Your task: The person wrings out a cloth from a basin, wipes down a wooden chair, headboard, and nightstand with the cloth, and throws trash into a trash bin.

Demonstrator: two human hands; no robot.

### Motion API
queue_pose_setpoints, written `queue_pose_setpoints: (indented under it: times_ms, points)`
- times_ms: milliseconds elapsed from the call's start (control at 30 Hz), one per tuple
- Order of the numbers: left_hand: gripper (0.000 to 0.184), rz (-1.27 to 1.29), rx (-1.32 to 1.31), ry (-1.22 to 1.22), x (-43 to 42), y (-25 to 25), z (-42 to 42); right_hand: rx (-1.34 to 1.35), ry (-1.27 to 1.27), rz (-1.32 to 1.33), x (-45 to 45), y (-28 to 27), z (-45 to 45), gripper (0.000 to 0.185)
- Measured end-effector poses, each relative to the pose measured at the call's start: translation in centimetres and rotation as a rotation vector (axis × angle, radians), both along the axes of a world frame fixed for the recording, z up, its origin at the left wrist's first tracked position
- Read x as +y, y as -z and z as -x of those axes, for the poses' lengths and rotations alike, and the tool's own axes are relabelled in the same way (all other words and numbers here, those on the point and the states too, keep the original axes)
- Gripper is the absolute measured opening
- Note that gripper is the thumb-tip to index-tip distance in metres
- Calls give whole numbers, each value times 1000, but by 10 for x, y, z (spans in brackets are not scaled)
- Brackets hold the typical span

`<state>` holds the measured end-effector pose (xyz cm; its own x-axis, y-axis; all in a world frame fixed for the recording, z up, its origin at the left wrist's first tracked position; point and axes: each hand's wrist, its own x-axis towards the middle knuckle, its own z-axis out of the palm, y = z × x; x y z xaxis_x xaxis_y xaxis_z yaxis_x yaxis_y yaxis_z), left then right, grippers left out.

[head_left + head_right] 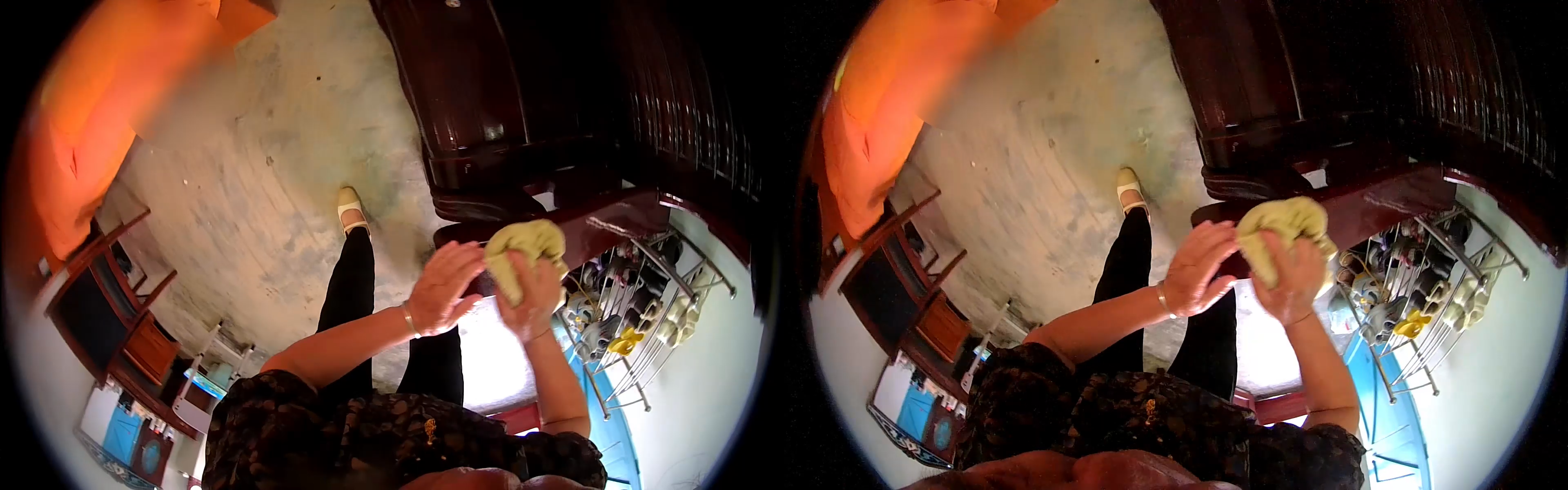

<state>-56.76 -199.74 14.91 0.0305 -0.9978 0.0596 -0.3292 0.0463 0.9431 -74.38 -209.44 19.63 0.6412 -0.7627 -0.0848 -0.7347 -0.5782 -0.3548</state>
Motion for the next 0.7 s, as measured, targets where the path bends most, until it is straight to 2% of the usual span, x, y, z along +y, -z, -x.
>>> queue_pose_setpoints:
  times_ms: [33,67,167,267,333,400,467,533,600,700]
  points:
    - [50,-133,21,-147,14,6,-11,39,-111,-110,21,-7,-23,60]
    - [46,-265,43,-271,30,15,-29,102,-198,-123,36,-3,-43,65]
    - [43,-551,521,-410,75,59,-38,80,-349,-318,58,6,-97,67]
    - [47,-901,1323,-655,95,67,-70,30,-292,-550,66,41,-146,67]
    - [55,-847,1131,-671,97,60,-99,-13,-157,-719,66,79,-172,69]
    - [58,-752,1054,-607,104,62,-128,180,-208,-757,34,91,-197,65]
    - [62,-732,1108,-590,120,74,-147,353,-252,-602,-15,96,-222,61]
    - [56,-817,1130,-635,127,70,-160,449,-246,-313,-76,123,-229,59]
    - [51,-876,1134,-673,139,76,-159,425,-142,-77,-141,150,-232,62]
    - [44,-905,1194,-727,152,88,-154,547,18,-15,-201,186,-246,64]
